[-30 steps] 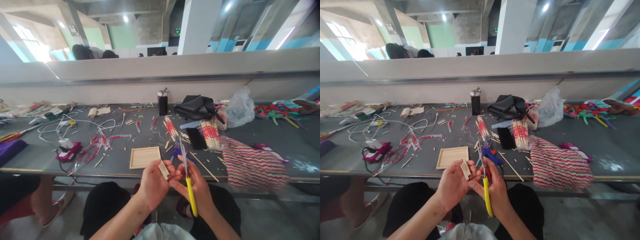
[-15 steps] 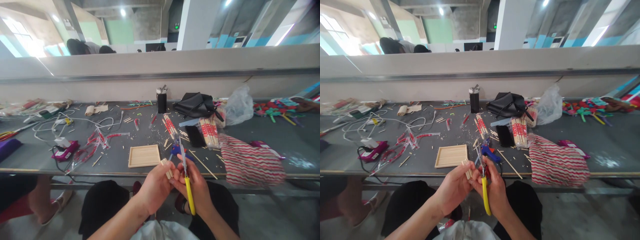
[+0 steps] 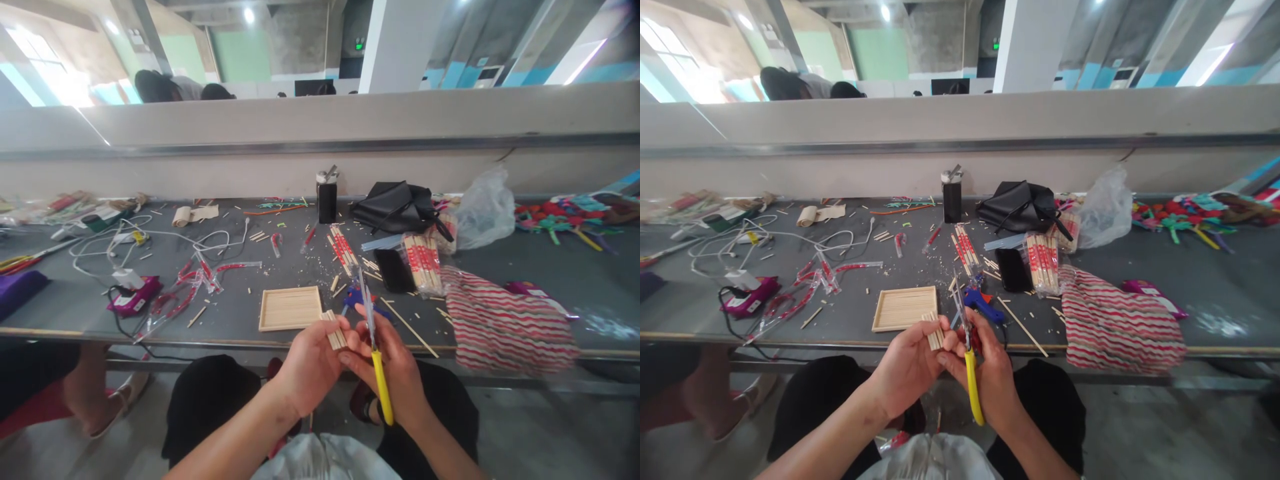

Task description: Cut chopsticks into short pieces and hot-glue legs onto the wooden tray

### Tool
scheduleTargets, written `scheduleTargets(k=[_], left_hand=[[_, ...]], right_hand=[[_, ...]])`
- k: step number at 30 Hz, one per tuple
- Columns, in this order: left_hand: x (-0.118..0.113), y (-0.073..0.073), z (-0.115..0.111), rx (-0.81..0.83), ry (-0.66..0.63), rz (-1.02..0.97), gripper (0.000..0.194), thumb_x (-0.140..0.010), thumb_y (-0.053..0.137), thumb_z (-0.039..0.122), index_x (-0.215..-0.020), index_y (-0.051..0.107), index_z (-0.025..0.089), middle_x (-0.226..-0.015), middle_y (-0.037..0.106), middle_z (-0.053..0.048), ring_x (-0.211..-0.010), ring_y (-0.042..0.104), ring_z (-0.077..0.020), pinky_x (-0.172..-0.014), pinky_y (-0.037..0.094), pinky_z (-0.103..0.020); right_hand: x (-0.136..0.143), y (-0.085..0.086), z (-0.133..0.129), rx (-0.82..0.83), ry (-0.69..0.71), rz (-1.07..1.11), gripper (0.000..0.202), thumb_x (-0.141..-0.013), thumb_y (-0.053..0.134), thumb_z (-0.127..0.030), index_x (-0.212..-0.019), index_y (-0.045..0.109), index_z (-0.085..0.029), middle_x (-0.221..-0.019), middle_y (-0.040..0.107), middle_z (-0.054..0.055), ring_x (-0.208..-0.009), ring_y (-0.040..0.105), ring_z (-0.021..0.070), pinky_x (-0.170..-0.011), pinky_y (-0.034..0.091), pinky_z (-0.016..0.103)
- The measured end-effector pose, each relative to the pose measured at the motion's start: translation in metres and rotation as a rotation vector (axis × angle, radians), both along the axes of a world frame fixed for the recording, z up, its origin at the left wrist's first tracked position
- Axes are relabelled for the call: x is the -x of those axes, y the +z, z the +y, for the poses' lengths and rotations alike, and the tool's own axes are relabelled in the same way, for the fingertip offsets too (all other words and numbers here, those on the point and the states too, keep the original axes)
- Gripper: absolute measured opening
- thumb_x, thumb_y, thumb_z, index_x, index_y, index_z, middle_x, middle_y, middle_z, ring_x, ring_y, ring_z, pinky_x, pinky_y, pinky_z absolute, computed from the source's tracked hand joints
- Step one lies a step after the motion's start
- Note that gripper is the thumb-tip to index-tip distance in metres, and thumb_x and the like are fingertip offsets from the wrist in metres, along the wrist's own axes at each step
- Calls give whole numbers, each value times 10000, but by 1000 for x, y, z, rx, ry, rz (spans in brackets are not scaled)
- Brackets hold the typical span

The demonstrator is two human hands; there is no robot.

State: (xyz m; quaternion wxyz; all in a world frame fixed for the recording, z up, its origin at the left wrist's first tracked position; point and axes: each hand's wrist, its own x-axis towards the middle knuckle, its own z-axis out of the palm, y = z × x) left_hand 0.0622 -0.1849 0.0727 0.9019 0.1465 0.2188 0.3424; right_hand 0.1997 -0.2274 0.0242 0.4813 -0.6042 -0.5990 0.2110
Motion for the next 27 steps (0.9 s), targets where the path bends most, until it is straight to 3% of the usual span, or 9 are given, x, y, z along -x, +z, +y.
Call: scheduleTargets(k=[6, 13, 19, 27], left_hand=[[0, 2, -3, -28, 2, -18, 126, -822, 475, 198, -787, 576, 132, -606, 509, -2, -621, 546, -123, -674, 416, -226], [-1, 7, -11, -178, 62, 20, 155, -852, 470, 222, -735, 538, 146, -611, 428, 14, -670, 550, -153, -736, 415, -277], [-1, 10, -16, -329, 85, 78, 186, -864, 486, 228, -692, 493, 158, -630, 439, 6, -665, 538, -156, -726, 409, -289], [12, 12, -17, -676, 136, 424, 252, -925, 454, 348, -763, 526, 169, -739, 531, -26, -727, 488, -146, -725, 381, -258]], right_hand=[[3, -1, 2, -30, 1, 4, 612, -736, 713, -356, -1291, 482, -243, -1191, 605, 109, -982, 639, 257, -871, 525, 454], [5, 3, -1, -62, -34, -70, 525, -793, 646, -390, -1258, 476, -214, -1101, 646, 100, -897, 674, 245, -785, 567, 396], [5, 3, -2, -117, -11, -74, 504, -807, 640, -380, -1266, 474, -252, -1134, 639, 88, -962, 664, 255, -775, 574, 375], [-2, 2, -5, -104, 61, -86, 565, -763, 701, -387, -1271, 499, -243, -972, 689, 56, -770, 692, 219, -727, 585, 359]])
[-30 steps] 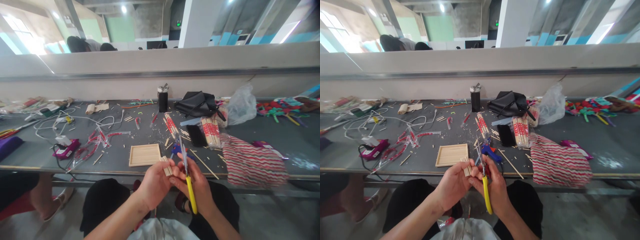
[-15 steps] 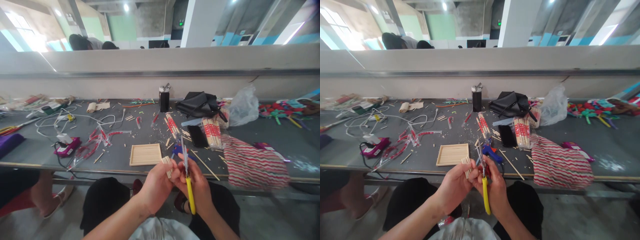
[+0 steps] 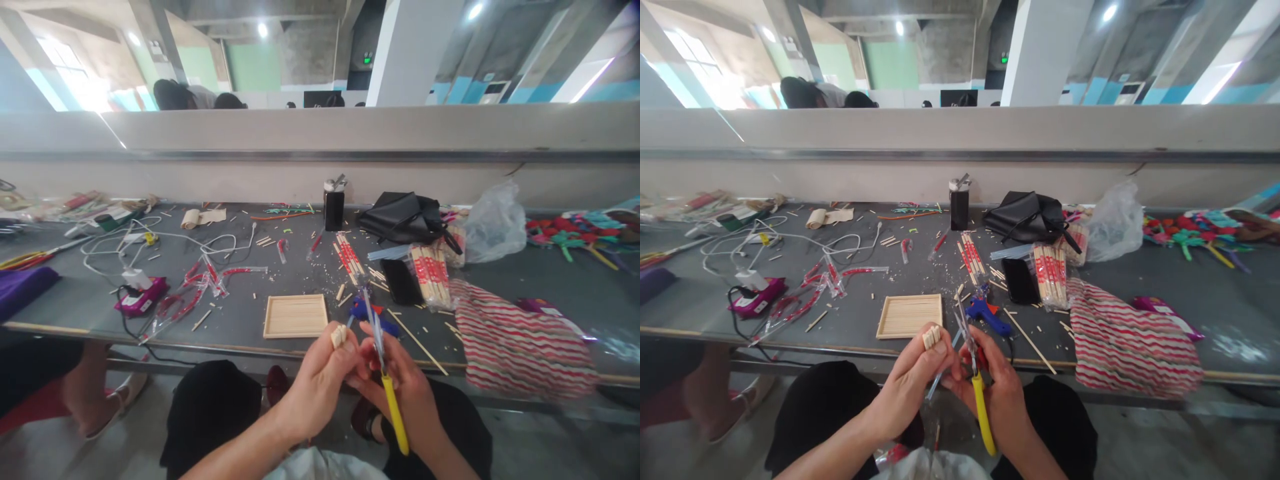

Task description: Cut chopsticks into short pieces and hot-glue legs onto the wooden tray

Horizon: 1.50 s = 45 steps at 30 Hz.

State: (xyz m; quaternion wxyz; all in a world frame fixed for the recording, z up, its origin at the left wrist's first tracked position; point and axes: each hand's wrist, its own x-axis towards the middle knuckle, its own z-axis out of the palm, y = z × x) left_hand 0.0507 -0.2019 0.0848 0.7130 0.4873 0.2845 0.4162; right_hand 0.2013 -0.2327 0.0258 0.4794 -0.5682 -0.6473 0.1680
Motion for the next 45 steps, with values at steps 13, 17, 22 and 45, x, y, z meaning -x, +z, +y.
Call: scheduleTargets(k=[13, 17, 22, 45], left_hand=[[29, 8, 6, -399, 80, 527, 125, -916, 454, 244, -815, 517, 204, -692, 469, 8, -633, 385, -152, -628, 261, -264], [28, 1, 6, -462, 78, 461, 111, -878, 496, 169, -815, 583, 196, -770, 523, -33, -686, 428, -177, -681, 274, -269], [25, -7, 5, -484, 122, 406, 122, -849, 525, 131, -835, 630, 193, -817, 545, -58, -738, 442, -193, -747, 296, -273], [17, -26, 8, 603, -719, 60, 45, -736, 486, 167, -705, 456, 181, -485, 277, 87, -381, 175, -42, -376, 121, -191]], right_hand=[[-20, 13, -9, 61, 164, -257, 535, -811, 669, -320, -1314, 485, -304, -1102, 638, 61, -940, 643, 252, -786, 548, 349], [-15, 22, -8, 95, 188, -291, 542, -797, 687, -279, -1299, 487, -318, -995, 624, 46, -889, 630, 246, -769, 536, 355], [-11, 21, -8, 75, 164, -300, 578, -782, 708, -273, -1306, 469, -324, -1010, 606, 52, -927, 607, 263, -801, 517, 384], [2, 27, 3, 463, 350, 548, 383, -763, 708, -317, -1114, 572, -248, -784, 583, -21, -586, 536, 97, -542, 488, 210]])
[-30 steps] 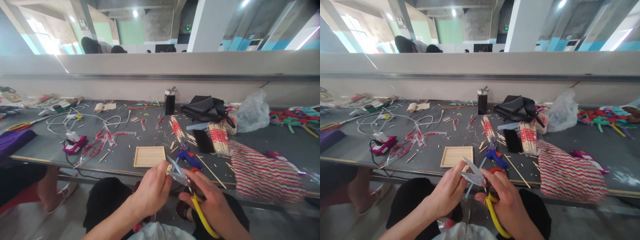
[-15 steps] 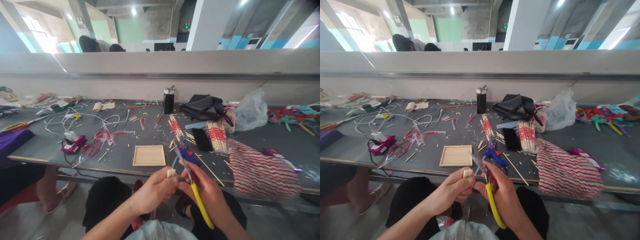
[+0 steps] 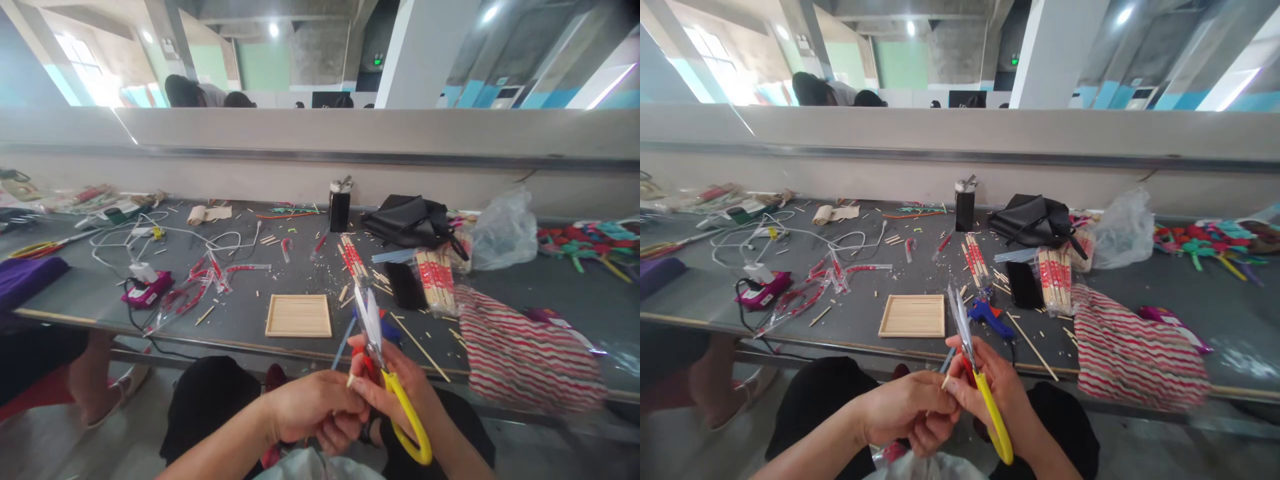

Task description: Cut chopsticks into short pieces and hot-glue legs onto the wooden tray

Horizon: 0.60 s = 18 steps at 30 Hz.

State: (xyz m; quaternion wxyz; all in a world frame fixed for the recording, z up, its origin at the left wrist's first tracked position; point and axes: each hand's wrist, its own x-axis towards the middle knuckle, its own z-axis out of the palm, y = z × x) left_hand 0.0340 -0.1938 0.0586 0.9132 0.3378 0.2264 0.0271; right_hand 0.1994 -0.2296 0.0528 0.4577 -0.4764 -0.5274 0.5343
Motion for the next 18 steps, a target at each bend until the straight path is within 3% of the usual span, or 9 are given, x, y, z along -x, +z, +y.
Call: scheduleTargets(k=[4, 7, 12, 18], left_hand=[[-1, 5, 5, -61, 22, 29, 80, -750, 545, 216, -783, 482, 179, -542, 382, 64, -404, 316, -53, -375, 235, -165], [0, 9, 7, -298, 102, 107, 218, -800, 570, 378, -861, 510, 178, -678, 529, 2, -511, 499, -102, -393, 356, -183], [-1, 7, 6, -596, 219, 183, 429, -826, 498, 574, -866, 553, 151, -739, 584, -35, -631, 578, -133, -463, 448, -202], [-6, 4, 10, -498, 292, 144, 401, -800, 567, 530, -819, 564, 130, -747, 620, -71, -641, 625, -162, -468, 500, -231]], right_hand=[[-4, -4, 5, 67, 39, 103, 422, -759, 712, -347, -1125, 532, -236, -786, 563, -24, -562, 539, 95, -508, 490, 217], [-10, -4, 10, 64, 24, 81, 438, -750, 721, -350, -1123, 530, -221, -772, 574, -18, -574, 552, 99, -503, 474, 205], [-18, 3, 19, 67, 23, -31, 460, -762, 711, -331, -1152, 497, -216, -746, 575, -37, -520, 483, 68, -464, 423, 181], [-15, 17, 28, 30, 51, -72, 426, -779, 684, -284, -1148, 482, -219, -753, 567, -51, -531, 490, 65, -475, 420, 178]])
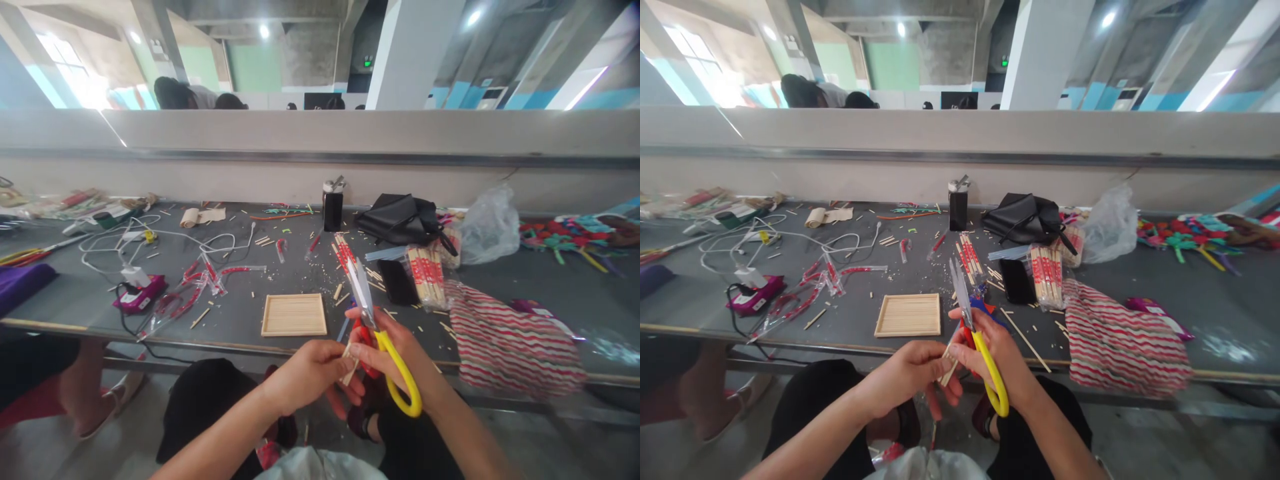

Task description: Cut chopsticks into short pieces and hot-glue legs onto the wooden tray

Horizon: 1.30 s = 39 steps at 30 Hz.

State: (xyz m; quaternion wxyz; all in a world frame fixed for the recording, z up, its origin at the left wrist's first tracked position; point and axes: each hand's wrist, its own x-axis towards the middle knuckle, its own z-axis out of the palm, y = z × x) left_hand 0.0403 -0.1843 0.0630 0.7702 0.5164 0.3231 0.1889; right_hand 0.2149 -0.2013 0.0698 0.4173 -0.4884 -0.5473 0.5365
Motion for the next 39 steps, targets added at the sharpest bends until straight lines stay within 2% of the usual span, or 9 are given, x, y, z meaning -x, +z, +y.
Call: scheduleTargets(k=[6, 10, 15, 18, 21, 26, 34, 37, 39], left_hand=[[1, 8, 3, 116, 25, -103, 369, -766, 642, 477, -820, 588, 117, -720, 658, -93, -620, 669, -192, -515, 529, -270], [1, 9, 5, 209, 157, -195, 280, -813, 613, 380, -863, 609, 106, -747, 688, -112, -655, 694, -212, -573, 544, -289], [-3, 12, 7, 283, 378, -326, 181, -839, 584, 246, -871, 631, 74, -813, 720, -128, -743, 716, -209, -793, 526, -296], [-8, 13, 7, 318, 456, -358, 162, -839, 576, 215, -881, 636, 71, -794, 727, -139, -738, 712, -205, -758, 524, -279], [-12, 11, 6, 343, 448, -380, 164, -834, 584, 221, -868, 641, 71, -796, 726, -149, -706, 696, -193, -695, 522, -265], [-15, 6, 3, 307, 454, -409, 161, -827, 604, 220, -839, 652, 67, -804, 714, -127, -629, 641, -125, -657, 493, -215], [-17, 9, -5, 229, 488, -379, 195, -818, 637, 289, -843, 654, 97, -781, 685, -88, -737, 630, -148, -733, 477, -238], [-18, 12, -9, 136, 497, -347, 223, -840, 606, 330, -858, 640, 110, -810, 676, -86, -783, 633, -171, -761, 485, -269], [-17, 13, -12, 2, 509, -281, 244, -866, 565, 360, -865, 629, 125, -839, 675, -82, -816, 636, -181, -781, 489, -283]], right_hand=[[4, 12, 9, -15, 10, -22, 454, -770, 679, -281, -1179, 497, -209, -739, 580, -45, -504, 505, 73, -448, 414, 186], [4, 11, 10, -93, -120, -85, 503, -777, 684, -367, -1218, 502, -210, -787, 607, -19, -526, 530, 91, -471, 456, 207], [4, -12, -2, -303, -301, -250, 547, -767, 704, -405, -1243, 495, -237, -905, 644, 28, -705, 630, 161, -659, 539, 283], [6, -29, -10, -347, -324, -292, 616, -744, 728, -409, -1278, 472, -241, -1024, 646, 66, -845, 651, 208, -753, 548, 333], [9, -36, -14, -422, -356, -429, 592, -748, 723, -396, -1267, 490, -229, -1092, 646, 88, -935, 644, 241, -846, 523, 385], [13, -28, -13, -457, -359, -514, 484, -790, 669, -388, -1224, 530, -224, -1111, 656, 88, -935, 651, 242, -844, 521, 385], [16, -28, -15, -426, -361, -506, 469, -803, 659, -378, -1224, 515, -231, -1150, 639, 92, -923, 646, 230, -800, 526, 355], [15, -29, -18, -418, -355, -473, 468, -800, 668, -369, -1221, 511, -240, -1133, 634, 78, -940, 633, 225, -834, 512, 355], [12, -30, -18, -391, -320, -435, 485, -786, 686, -361, -1224, 507, -252, -1103, 634, 61, -933, 629, 218, -840, 506, 343]])
